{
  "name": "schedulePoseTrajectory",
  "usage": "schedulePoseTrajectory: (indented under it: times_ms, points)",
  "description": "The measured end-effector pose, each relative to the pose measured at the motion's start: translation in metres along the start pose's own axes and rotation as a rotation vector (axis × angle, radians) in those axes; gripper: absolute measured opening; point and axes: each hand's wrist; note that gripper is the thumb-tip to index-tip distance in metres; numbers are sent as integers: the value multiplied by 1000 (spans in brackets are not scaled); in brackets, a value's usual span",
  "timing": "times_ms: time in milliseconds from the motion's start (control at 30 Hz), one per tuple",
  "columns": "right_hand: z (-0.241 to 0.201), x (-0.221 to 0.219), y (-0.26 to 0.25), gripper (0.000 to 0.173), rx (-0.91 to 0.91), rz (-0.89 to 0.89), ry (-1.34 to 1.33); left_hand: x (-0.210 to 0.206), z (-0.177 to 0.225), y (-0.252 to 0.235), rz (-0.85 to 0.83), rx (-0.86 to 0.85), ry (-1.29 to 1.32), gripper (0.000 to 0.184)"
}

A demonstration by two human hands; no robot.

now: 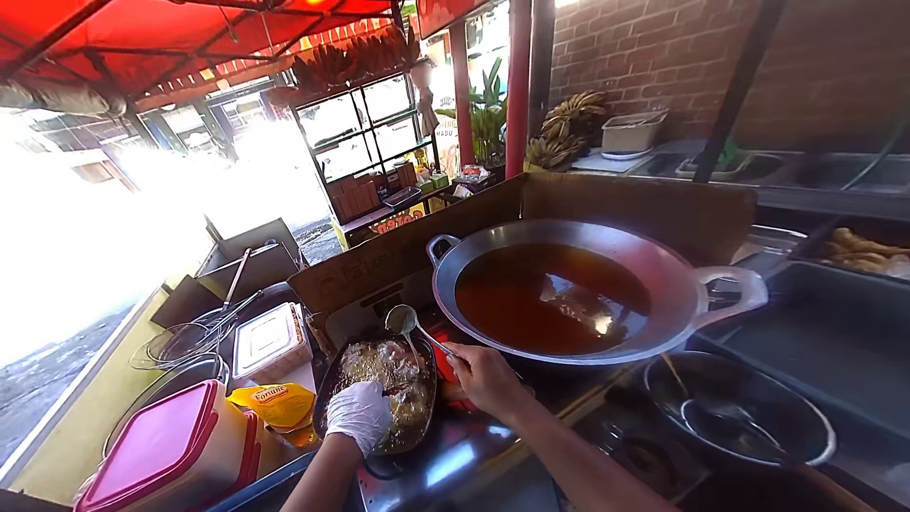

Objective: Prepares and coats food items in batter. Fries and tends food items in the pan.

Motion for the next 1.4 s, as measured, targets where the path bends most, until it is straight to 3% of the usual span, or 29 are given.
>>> schedulePoseTrajectory:
  times_ms: [233, 400, 567, 1067, 1167, 1400]
  points:
    - [8, 1, -2, 36, -18, -16, -57, 22, -21, 28, 4, 102, -11, 37]
    - [4, -3, -4, 37, -5, -27, -40, 29, -16, 18, 1, 199, -43, 35]
    - [1, -5, -6, 38, -39, -131, 37, 23, -2, 3, -29, 174, -24, 34]
    - [10, -11, -1, 40, 35, -28, 24, 50, 12, 33, -65, 119, -61, 28]
    - [14, -14, 2, 41, 17, -77, 51, 49, 6, 36, -52, 115, -57, 29]
    - [15, -12, 19, 39, 29, 49, -15, 31, -26, 45, 16, 85, 37, 33]
Point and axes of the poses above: each hand's wrist, its own y-axis away from the middle knuckle, its own x-axis out of the back of the hand, z = x × y, and after that the axes turned 14 degrees about -x, right-handed
